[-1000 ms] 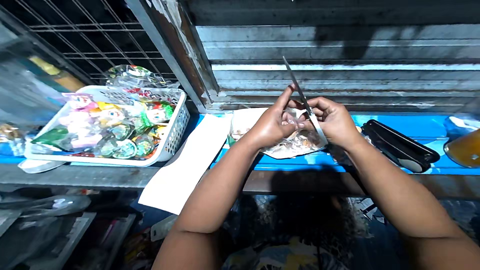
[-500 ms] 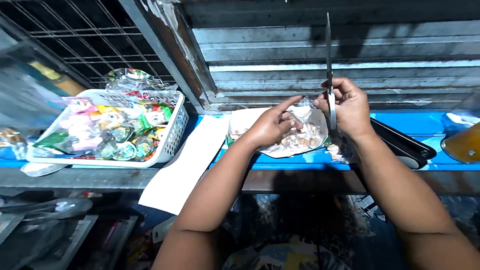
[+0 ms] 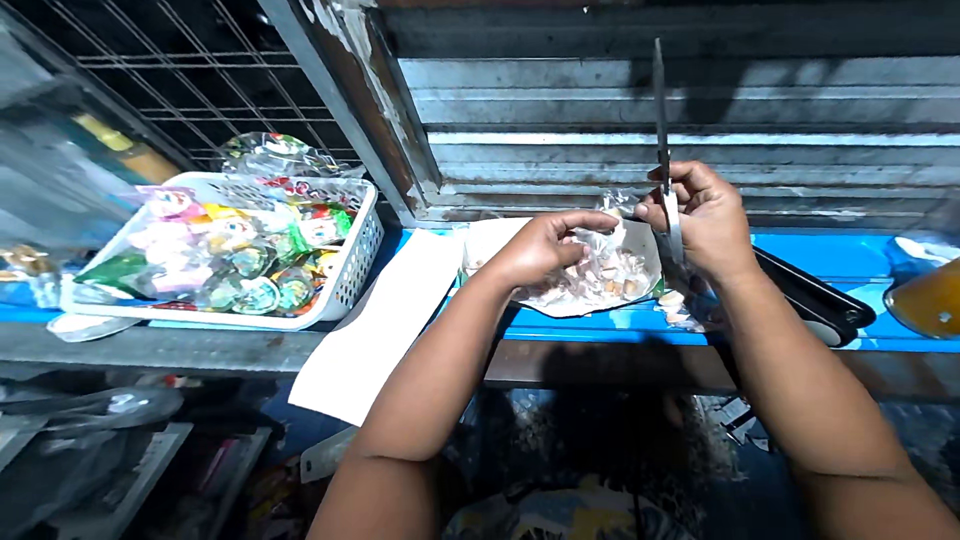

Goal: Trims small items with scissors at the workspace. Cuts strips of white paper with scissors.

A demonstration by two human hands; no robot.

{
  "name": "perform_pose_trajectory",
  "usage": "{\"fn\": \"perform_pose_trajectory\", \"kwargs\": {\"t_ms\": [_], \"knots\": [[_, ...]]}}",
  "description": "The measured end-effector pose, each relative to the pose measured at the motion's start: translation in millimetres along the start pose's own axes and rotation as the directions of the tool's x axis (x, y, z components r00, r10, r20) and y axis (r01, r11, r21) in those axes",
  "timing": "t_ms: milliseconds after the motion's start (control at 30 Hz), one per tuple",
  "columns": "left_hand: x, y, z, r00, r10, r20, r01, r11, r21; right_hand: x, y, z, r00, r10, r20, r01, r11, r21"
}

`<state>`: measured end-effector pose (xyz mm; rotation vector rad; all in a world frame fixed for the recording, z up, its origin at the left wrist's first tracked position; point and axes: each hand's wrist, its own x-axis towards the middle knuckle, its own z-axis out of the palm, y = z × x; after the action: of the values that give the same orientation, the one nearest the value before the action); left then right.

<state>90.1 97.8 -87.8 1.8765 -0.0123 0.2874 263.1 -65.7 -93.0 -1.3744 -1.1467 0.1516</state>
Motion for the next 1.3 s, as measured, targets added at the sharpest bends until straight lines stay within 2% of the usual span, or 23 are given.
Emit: {"fn": "perform_pose_trajectory", "kwargs": {"t_ms": [100, 200, 333, 433, 533, 600, 1000, 1300], "knots": [[-1.2, 2.7, -9.5, 0.991, 0.032, -0.128, -0.030, 0.999, 0.016, 3.2, -3.7, -15.0, 0.984, 0.091, 0.156, -0.069, 0.988, -0.142], [-1.7, 1.4, -20.3, 0.974, 0.073, -0.217, -0.075, 0.997, -0.001, 0.0, -6.1, -28.0, 0.938, 0.157, 0.308, -0.062, 0.952, -0.298], [-1.3, -4.9, -33.0, 0.949, 0.115, -0.292, -0.117, 0.993, 0.008, 1.0, -8.6, -41.9, 0.896, 0.242, 0.372, -0.072, 0.907, -0.416], [1.8, -27.2, -46.4, 0.941, 0.204, -0.270, -0.199, 0.979, 0.047, 3.5, -0.8, -55.2, 0.875, 0.276, 0.398, -0.059, 0.877, -0.476], [-1.1, -4.7, -33.2, 0.952, 0.124, -0.281, -0.107, 0.991, 0.077, 3.5, -1.7, -54.5, 0.856, 0.319, 0.406, -0.075, 0.855, -0.513], [-1.3, 0.0, -27.7, 0.956, 0.118, -0.270, -0.091, 0.990, 0.109, 2.7, -4.9, -51.0, 0.849, 0.334, 0.410, -0.086, 0.852, -0.516], [-0.9, -2.3, -15.4, 0.972, 0.175, -0.155, -0.148, 0.974, 0.174, -0.7, -10.7, -42.9, 0.857, 0.263, 0.442, -0.023, 0.878, -0.478], [-0.8, -2.2, -12.7, 0.974, 0.181, -0.133, -0.155, 0.971, 0.183, 0.5, -9.9, -40.5, 0.862, 0.255, 0.439, -0.017, 0.879, -0.476]]}}
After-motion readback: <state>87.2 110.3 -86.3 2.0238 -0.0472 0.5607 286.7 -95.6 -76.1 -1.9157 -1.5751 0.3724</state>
